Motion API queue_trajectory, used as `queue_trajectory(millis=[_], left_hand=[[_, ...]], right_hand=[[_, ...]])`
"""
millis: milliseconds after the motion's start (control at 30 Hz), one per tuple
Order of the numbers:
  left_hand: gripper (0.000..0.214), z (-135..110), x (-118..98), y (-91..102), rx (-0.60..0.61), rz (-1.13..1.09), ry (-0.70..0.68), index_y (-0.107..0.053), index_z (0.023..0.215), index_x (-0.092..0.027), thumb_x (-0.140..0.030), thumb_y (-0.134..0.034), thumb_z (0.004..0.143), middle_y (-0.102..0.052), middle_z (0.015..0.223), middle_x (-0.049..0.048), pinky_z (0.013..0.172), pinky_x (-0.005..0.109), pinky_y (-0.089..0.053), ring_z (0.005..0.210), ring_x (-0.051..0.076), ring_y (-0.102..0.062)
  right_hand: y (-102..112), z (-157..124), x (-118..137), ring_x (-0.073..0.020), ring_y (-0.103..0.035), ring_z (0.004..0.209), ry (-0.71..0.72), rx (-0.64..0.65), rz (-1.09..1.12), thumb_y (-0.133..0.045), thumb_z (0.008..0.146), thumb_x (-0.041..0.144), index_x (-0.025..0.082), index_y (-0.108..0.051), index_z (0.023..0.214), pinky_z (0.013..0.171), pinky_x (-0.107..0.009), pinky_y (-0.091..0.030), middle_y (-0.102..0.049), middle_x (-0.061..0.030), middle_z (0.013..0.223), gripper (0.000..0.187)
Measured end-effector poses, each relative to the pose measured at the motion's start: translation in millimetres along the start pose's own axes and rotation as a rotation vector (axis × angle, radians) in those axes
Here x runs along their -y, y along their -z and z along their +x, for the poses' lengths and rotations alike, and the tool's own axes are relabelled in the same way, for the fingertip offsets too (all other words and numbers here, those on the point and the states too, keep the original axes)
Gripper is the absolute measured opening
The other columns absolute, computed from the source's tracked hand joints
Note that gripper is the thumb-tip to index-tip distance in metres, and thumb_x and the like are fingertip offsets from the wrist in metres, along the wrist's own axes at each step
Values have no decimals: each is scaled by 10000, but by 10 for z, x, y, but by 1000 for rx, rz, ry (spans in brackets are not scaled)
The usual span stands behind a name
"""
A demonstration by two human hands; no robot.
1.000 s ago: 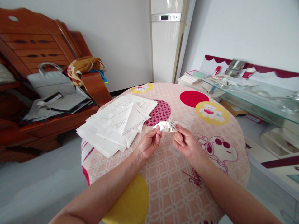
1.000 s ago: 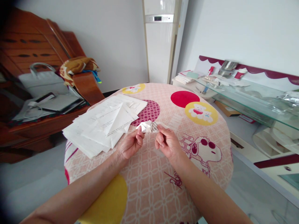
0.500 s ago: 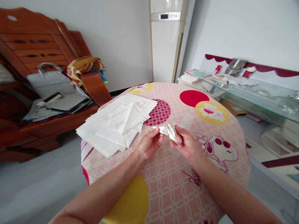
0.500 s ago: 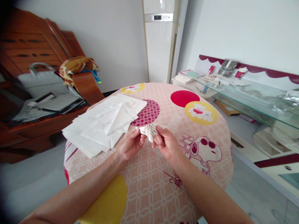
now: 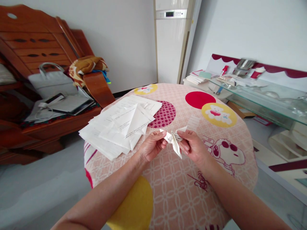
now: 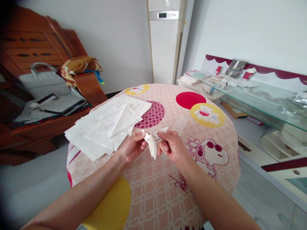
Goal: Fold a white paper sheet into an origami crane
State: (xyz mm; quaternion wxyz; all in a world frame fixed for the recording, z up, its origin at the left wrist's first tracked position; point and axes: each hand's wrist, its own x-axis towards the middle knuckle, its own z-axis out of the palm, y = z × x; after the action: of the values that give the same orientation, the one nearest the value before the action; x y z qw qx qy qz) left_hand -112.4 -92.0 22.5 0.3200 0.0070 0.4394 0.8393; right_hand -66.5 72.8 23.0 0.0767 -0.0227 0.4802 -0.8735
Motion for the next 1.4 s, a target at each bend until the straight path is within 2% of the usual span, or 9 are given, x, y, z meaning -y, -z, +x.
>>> queue_trajectory(millis=[133,267,500,833,1000,1100,1233,1333,1400], left_hand=[[214,12,-24,14,-4,-29,4,-642,653,-98,-196,-821,715,-598,532,-13,366,97,-407,402,34,-503],[174,41,-20,-7,-97,-114,61,-638,680,-86,-98,-658,852,-602,564,1,343,93,-404,393,31,-502],[227,55,5,-97,-198,-297,126,-613,781,-84,-98,-494,975,-575,587,-7,366,74,-443,409,27,-519],[265,43,36,-86,-57,-403,141,-602,849,-92,-154,-411,1023,-583,616,-5,415,89,-498,438,32,-540],[208,50,69,-70,-47,-347,142,-610,862,-105,-189,-480,1001,-603,641,-1,411,92,-475,453,39,-549],[175,80,63,-21,-41,-251,58,-638,927,-117,-278,-575,953,-617,663,1,397,113,-447,473,55,-552],[324,131,12,99,-104,75,-234,-666,1071,-137,-392,-642,873,-696,887,56,472,157,-482,617,95,-622],[370,116,-70,171,-198,419,-519,-654,1169,-164,-313,-642,831,-693,1096,84,703,221,-556,888,154,-664],[443,75,-118,183,-185,704,-701,-640,1230,-185,-205,-626,788,-663,1218,94,896,298,-537,1091,204,-625]], right_hand=[[26,8,-19,-71,-350,248,24,-28,-33,-714,819,373,197,-476,384,373,-236,-462,-406,68,300,526],[42,31,-66,-71,-338,259,-8,-64,12,-710,825,346,192,-507,442,375,-241,-468,-406,80,310,460],[37,72,-132,-72,-334,275,6,-116,146,-698,834,331,186,-541,542,403,-242,-481,-405,94,322,363],[26,61,-96,-66,-299,290,-45,-56,246,-658,866,299,185,-553,655,411,-218,-440,-404,114,341,262],[2,54,-68,-68,-280,290,-72,-78,248,-622,882,281,203,-518,671,404,-215,-408,-377,123,346,247],[14,68,-37,-70,-292,299,-67,-167,242,-610,866,262,214,-482,634,401,-208,-398,-360,120,343,270],[79,99,-40,-78,-350,305,-17,-343,165,-632,800,245,211,-482,597,399,-223,-421,-397,104,353,255],[132,115,-72,-93,-407,301,19,-448,67,-656,773,278,201,-509,583,397,-262,-460,-483,74,387,252],[150,119,-88,-106,-440,300,19,-477,14,-663,765,281,193,-530,571,391,-279,-480,-526,48,399,251]])
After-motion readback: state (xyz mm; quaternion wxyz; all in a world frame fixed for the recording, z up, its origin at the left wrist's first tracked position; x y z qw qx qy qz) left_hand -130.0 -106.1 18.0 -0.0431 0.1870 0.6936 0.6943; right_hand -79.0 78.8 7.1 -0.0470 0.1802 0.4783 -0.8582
